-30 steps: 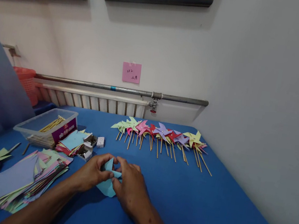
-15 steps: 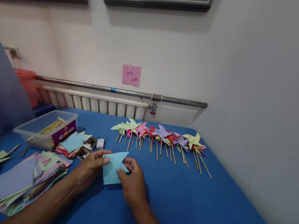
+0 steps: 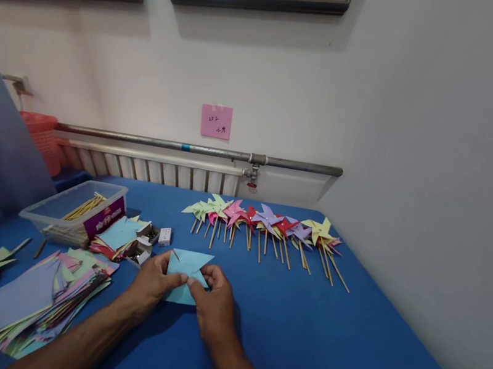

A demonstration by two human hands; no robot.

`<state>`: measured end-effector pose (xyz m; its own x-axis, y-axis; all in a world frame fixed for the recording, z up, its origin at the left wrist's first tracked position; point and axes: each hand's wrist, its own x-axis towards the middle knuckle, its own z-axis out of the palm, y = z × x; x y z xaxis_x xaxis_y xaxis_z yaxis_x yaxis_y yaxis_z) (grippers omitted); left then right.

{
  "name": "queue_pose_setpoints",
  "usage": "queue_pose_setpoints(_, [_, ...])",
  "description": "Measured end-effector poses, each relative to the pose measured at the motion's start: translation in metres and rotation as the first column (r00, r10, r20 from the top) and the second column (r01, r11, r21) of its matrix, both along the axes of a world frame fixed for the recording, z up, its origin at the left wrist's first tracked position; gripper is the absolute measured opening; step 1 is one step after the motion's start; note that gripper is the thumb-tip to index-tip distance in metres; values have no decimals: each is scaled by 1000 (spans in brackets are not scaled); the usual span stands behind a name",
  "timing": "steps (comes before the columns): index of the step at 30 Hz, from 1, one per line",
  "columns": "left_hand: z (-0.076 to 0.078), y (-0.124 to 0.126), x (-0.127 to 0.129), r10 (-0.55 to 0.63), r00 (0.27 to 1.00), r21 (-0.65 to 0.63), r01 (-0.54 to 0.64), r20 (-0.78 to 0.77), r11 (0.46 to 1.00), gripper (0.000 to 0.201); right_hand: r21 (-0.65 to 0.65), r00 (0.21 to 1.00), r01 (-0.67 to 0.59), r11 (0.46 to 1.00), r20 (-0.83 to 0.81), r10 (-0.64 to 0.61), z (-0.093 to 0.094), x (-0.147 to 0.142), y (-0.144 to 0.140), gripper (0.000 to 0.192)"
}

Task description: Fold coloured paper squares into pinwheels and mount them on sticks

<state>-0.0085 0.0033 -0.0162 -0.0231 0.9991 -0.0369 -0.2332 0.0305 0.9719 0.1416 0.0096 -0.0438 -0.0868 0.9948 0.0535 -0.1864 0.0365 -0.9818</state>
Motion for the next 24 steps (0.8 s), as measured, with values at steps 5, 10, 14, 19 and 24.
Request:
queue_pose_setpoints(5, [1,-1,-1,-24,1000,-21,24,3,999,42,-35,996,-60,998,63,62,-3,5,3,37])
queue_pose_setpoints(10, [-2,-1,-1,-32,999,-27,33,28,999,41,-93,993,-79,993,76,87,-4,5,3,42])
queue_pose_setpoints(14, [-2,-2,-1,-57,998,-25,58,36,998,41,-80,995,-55,995,76,61,-6,3,4,45])
queue_pose_setpoints(19, [2,-4,-2,-82,995,-24,83,51,996,43,-67,994,-29,997,99,36,-8,2,4,44])
queue_pose_setpoints(24, [1,-3,2,-92,995,-15,92,27,996,47,-44,992,-16,999,126,21,-12,1,5,43])
